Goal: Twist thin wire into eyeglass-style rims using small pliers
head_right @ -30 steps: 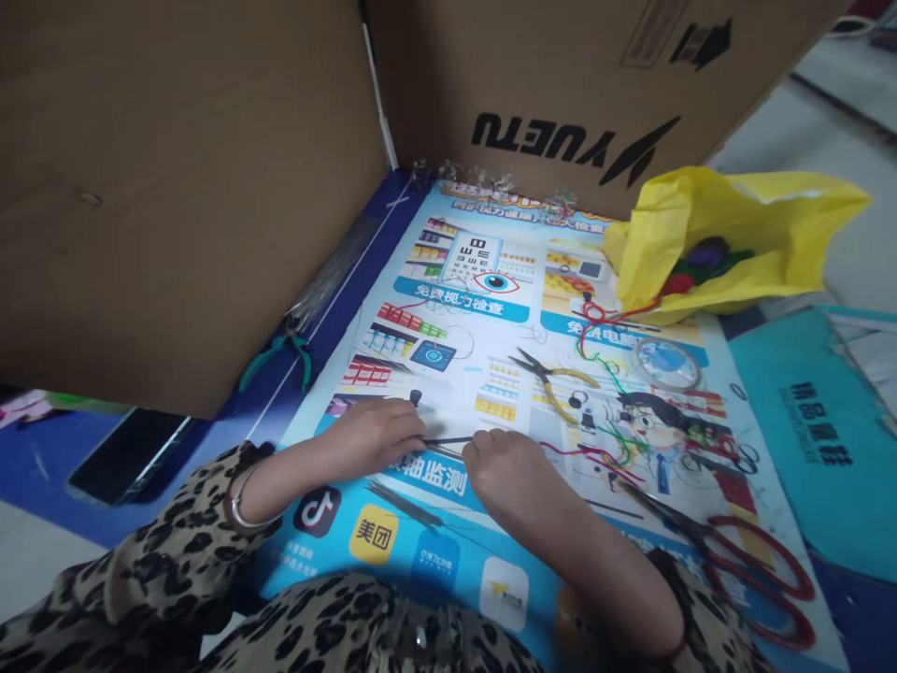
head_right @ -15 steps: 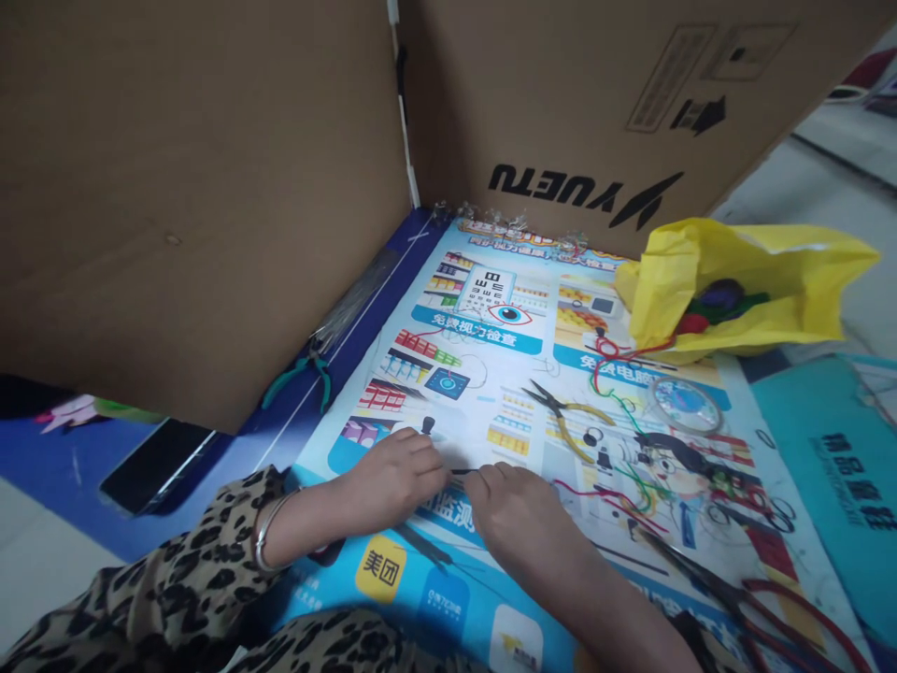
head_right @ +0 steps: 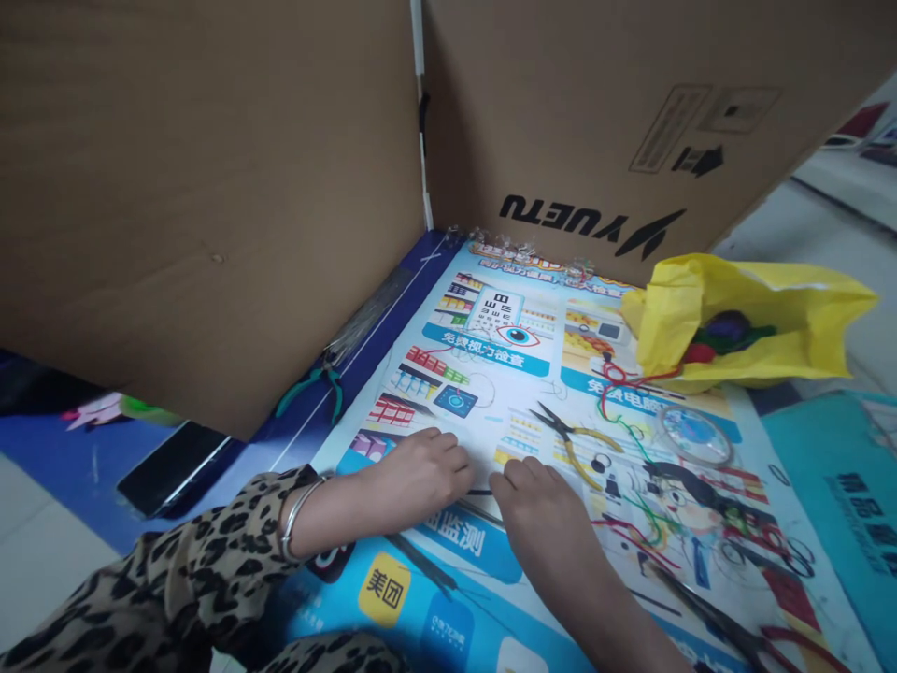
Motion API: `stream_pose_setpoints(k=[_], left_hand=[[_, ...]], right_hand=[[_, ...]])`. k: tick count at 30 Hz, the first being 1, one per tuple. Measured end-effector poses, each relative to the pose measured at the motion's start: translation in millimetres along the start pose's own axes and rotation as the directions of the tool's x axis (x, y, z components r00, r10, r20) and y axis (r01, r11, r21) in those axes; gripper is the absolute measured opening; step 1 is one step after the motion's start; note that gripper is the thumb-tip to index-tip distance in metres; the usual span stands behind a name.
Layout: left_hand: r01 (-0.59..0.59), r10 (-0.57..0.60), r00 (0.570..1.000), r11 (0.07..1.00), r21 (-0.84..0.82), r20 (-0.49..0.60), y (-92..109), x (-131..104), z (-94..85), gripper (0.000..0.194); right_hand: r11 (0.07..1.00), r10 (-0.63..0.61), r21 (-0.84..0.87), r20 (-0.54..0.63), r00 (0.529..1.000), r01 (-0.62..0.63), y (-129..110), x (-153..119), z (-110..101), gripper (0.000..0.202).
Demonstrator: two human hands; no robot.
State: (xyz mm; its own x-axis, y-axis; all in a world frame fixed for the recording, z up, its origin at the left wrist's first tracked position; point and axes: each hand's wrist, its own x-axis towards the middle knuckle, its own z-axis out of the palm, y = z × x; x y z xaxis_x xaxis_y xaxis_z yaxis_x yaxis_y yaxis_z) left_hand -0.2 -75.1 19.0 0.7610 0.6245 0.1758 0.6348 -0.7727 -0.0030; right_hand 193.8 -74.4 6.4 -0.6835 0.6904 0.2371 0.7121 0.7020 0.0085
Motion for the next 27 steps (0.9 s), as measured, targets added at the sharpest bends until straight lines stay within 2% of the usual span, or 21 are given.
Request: stream_pose_setpoints(k=[5,9,12,15,18,27], left_hand=[[-0.016,0.017,1.000,0.998,-0.064,0.006,0.6,0.9,8.0,0.005],[0.015,-0.009,0.999,0.992,-0.122,0.054,-21.1,-5.7,3.2,0.003],[0.162,-0.158,0.983,0.986,-0.037,0.096,-51.8,-11.7,-3.2,0.007],[0.338,-0.343,0.937,0.938,0.080,0.068,-80.6,-16.9,-3.3,0.009],[0.392,-0.404,0.910,0.912,0.121,0.098,-96.9,-20.1,1.2,0.014],[0.399,-0.409,0.901,0.912,0.092,0.145,-102.8,-21.8,8.1,0.016]], right_hand=[[0.999,0.005,0.050,0.049,0.999,-0.007,1.3,-1.1,6.3,0.019],[0.997,-0.012,0.071,0.142,0.990,0.002,-1.2,-1.0,6.9,0.022],[0.996,-0.046,0.082,0.170,0.984,0.032,-2.2,-2.7,8.3,0.024],[0.994,-0.070,0.094,0.161,0.984,0.055,-2.5,-4.6,11.5,0.024],[0.995,-0.067,0.083,0.135,0.989,0.056,-2.9,-5.4,13.8,0.023],[0.995,-0.096,0.034,0.129,0.987,0.093,-3.4,-6.7,19.2,0.018]])
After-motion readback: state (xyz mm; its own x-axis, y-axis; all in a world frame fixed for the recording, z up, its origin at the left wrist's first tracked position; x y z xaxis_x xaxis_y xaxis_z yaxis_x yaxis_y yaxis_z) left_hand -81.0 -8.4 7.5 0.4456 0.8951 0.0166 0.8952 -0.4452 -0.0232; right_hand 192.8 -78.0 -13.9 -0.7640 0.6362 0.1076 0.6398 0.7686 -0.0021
